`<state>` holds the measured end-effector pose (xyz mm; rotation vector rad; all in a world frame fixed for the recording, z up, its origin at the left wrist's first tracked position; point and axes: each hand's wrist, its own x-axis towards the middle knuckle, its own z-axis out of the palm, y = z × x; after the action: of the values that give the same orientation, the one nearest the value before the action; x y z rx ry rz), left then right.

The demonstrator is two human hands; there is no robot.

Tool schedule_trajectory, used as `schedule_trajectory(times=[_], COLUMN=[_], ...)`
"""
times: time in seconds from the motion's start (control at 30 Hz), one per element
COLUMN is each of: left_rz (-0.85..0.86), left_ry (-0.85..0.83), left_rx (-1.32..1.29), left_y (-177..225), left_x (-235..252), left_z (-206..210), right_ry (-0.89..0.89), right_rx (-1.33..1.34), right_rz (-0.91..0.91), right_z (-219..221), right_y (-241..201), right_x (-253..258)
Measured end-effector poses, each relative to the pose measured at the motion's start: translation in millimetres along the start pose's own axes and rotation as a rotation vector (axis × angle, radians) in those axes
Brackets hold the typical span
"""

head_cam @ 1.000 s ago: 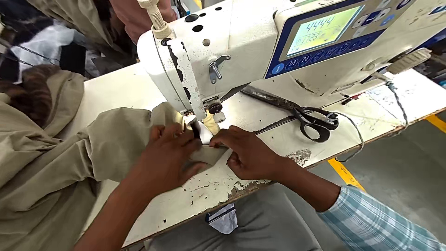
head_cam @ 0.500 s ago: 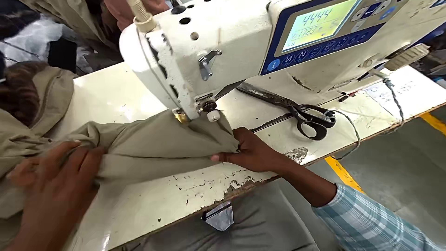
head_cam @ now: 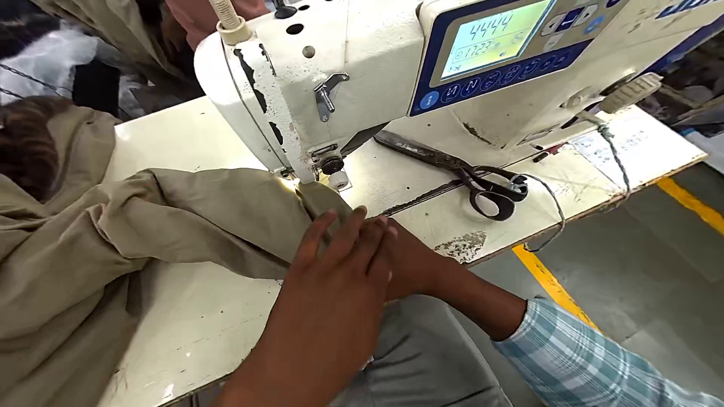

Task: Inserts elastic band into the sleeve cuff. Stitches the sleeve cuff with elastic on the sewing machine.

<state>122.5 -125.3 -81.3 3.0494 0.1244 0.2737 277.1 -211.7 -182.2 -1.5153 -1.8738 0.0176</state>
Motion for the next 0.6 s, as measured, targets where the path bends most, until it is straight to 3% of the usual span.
schedule_trajectory(times=[0.1, 0.17, 0.27, 0.43, 0.6], left_rz=[-0.133, -0.21, -0.179, -0.184, -0.33], left_ry=[-0.01, -0.116, -0.263, -0.266, -0.229], left_rx=[0.099, 0.224, 0.266, 0.273, -0.044], left_y=[-37.9, -54.6, -52.6, -64.6, -77.7], left_x=[21.9, 23.6, 20.8, 21.0, 23.0], left_z=[22.2, 20.2, 9.8, 1.8, -6.1], right_ry=[-0.132, -0.198, -0.225, -0.225, -0.194], right_rx=[0.019, 0.028, 0.039, 0.033, 0.093], right_rz=[0.054, 0.098, 0.079, 0.056, 0.074], right_z=[1.6, 2.1, 3.0, 3.2, 3.0], right_y=[0.9, 0.7, 1.8, 2.7, 4.6], right_x=[1.5, 5.8, 7.5, 7.2, 6.1])
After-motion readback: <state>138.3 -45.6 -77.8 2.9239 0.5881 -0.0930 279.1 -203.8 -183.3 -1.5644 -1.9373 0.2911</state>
